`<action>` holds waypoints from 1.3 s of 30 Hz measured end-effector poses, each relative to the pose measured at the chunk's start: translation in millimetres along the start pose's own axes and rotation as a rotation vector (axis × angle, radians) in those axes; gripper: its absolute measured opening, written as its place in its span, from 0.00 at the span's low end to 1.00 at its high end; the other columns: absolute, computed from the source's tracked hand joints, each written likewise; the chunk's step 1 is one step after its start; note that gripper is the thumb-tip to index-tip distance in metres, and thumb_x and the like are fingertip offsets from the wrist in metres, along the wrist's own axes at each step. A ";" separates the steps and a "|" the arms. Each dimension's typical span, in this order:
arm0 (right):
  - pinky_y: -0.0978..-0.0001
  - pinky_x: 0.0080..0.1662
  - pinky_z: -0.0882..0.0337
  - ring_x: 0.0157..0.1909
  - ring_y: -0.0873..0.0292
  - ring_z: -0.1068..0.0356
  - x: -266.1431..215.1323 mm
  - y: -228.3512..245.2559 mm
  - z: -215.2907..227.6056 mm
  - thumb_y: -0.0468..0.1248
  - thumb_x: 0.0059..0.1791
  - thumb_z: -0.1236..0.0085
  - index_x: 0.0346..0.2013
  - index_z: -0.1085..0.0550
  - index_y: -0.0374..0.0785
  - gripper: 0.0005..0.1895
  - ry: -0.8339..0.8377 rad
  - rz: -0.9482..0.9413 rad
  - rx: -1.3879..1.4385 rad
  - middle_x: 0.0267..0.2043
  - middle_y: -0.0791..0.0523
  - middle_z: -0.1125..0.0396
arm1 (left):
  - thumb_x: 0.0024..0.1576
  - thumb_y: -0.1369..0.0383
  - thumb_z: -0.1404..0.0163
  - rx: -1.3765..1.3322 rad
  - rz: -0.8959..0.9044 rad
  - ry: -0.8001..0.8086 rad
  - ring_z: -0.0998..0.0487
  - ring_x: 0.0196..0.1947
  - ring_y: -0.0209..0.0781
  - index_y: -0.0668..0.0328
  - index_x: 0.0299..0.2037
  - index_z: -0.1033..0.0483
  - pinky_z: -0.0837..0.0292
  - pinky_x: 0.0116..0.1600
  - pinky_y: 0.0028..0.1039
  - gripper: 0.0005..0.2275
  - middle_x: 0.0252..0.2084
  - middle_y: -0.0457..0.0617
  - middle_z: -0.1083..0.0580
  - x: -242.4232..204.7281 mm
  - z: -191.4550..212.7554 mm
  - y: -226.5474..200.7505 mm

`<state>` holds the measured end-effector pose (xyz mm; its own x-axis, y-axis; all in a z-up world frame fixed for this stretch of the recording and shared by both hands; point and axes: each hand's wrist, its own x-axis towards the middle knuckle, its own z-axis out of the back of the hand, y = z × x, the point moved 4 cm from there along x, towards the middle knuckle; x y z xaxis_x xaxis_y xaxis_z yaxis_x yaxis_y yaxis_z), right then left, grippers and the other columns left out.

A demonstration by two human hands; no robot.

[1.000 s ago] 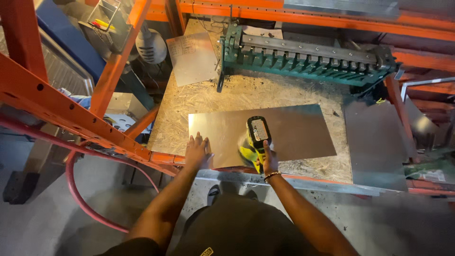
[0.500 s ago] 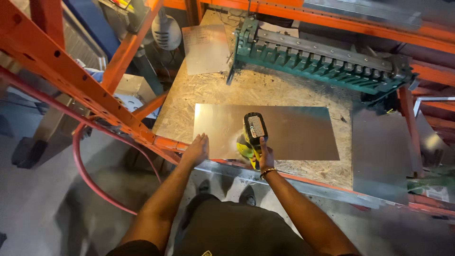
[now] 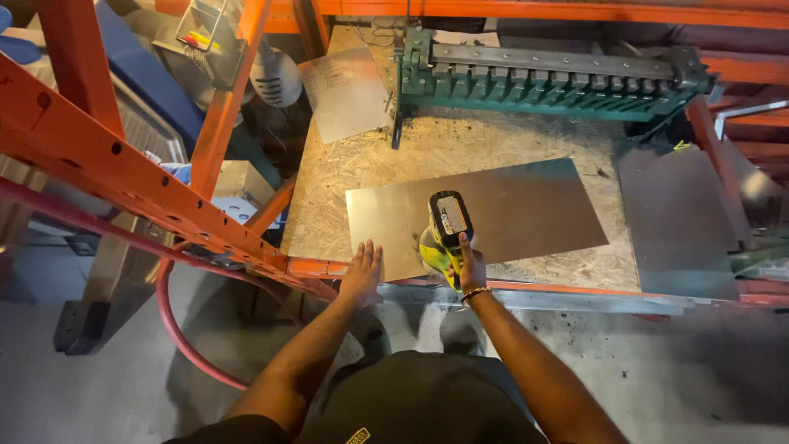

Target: The person uses a cordless orbital sander to sand a rectangular metal sheet on a workbench. They move the sander across the surface in overlapping passes, occasionally repositioning the sheet and adjusting their grip.

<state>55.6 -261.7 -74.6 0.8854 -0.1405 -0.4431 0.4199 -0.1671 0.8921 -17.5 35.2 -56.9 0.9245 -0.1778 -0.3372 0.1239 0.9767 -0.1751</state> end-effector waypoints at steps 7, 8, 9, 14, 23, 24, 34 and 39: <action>0.65 0.26 0.22 0.21 0.53 0.25 -7.1 -2.0 18.2 0.76 0.52 0.28 0.36 0.16 0.32 0.44 -0.022 0.003 0.012 0.21 0.45 0.30 | 0.42 0.57 0.22 0.050 0.002 -0.064 0.55 0.90 0.75 0.66 0.91 0.60 0.43 0.87 0.55 0.69 0.91 0.73 0.56 -2.8 -10.2 -0.3; 0.65 0.26 0.22 0.21 0.53 0.25 -6.0 -5.0 26.0 0.76 0.52 0.28 0.36 0.16 0.32 0.44 -0.021 0.005 0.009 0.21 0.45 0.30 | 0.42 0.57 0.22 0.047 0.003 -0.066 0.55 0.90 0.75 0.66 0.91 0.60 0.43 0.87 0.55 0.69 0.91 0.73 0.56 -2.5 -10.4 -1.9; 0.64 0.26 0.22 0.20 0.53 0.26 -4.2 -7.3 32.6 0.75 0.52 0.28 0.36 0.16 0.32 0.44 -0.020 0.007 0.009 0.21 0.45 0.30 | 0.41 0.57 0.21 0.043 0.015 -0.059 0.57 0.91 0.75 0.65 0.91 0.60 0.45 0.88 0.55 0.70 0.92 0.72 0.57 -2.2 -10.3 -2.1; 0.63 0.23 0.25 0.18 0.53 0.26 6.2 -9.9 58.6 0.75 0.53 0.30 0.33 0.18 0.34 0.42 -0.036 0.006 -0.014 0.19 0.46 0.30 | 0.61 0.63 0.39 0.078 0.030 -0.168 0.55 0.91 0.73 0.63 0.91 0.57 0.41 0.85 0.56 0.49 0.92 0.70 0.54 -17.3 0.0 -16.9; 0.64 0.24 0.25 0.19 0.55 0.25 18.0 9.0 76.1 0.77 0.54 0.33 0.32 0.18 0.37 0.42 -0.031 0.057 -0.032 0.19 0.49 0.29 | 0.67 0.67 0.53 0.329 0.031 -0.523 0.37 0.85 0.76 0.66 0.85 0.40 0.31 0.78 0.53 0.33 0.86 0.73 0.39 -0.4 -39.1 -15.9; 0.64 0.24 0.26 0.18 0.55 0.25 21.3 10.0 78.3 0.78 0.54 0.34 0.34 0.18 0.38 0.43 -0.056 0.059 -0.036 0.20 0.49 0.29 | 0.65 0.65 0.49 0.303 0.044 -0.464 0.41 0.86 0.77 0.67 0.87 0.43 0.34 0.81 0.54 0.37 0.87 0.74 0.43 3.5 -45.3 -12.6; 0.62 0.28 0.24 0.21 0.53 0.23 -0.1 43.1 68.6 0.80 0.54 0.37 0.40 0.16 0.37 0.45 -0.014 0.051 -0.130 0.23 0.48 0.27 | 0.69 0.68 0.56 0.131 0.081 -0.283 0.52 0.90 0.73 0.63 0.90 0.53 0.47 0.86 0.54 0.36 0.91 0.71 0.51 -42.6 23.7 -48.1; 0.63 0.26 0.25 0.20 0.54 0.24 -0.6 15.5 50.1 0.79 0.52 0.33 0.37 0.16 0.36 0.45 0.013 0.005 -0.089 0.21 0.48 0.28 | 0.45 0.46 0.28 0.036 0.099 -0.073 0.59 0.92 0.70 0.59 0.91 0.59 0.53 0.90 0.51 0.66 0.93 0.67 0.58 -7.0 -14.1 -19.1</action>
<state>51.7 -313.2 -65.0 0.8898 -0.1283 -0.4378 0.4309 -0.0794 0.8989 -31.4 16.1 -64.2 0.9566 -0.0725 -0.2823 0.0426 0.9930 -0.1106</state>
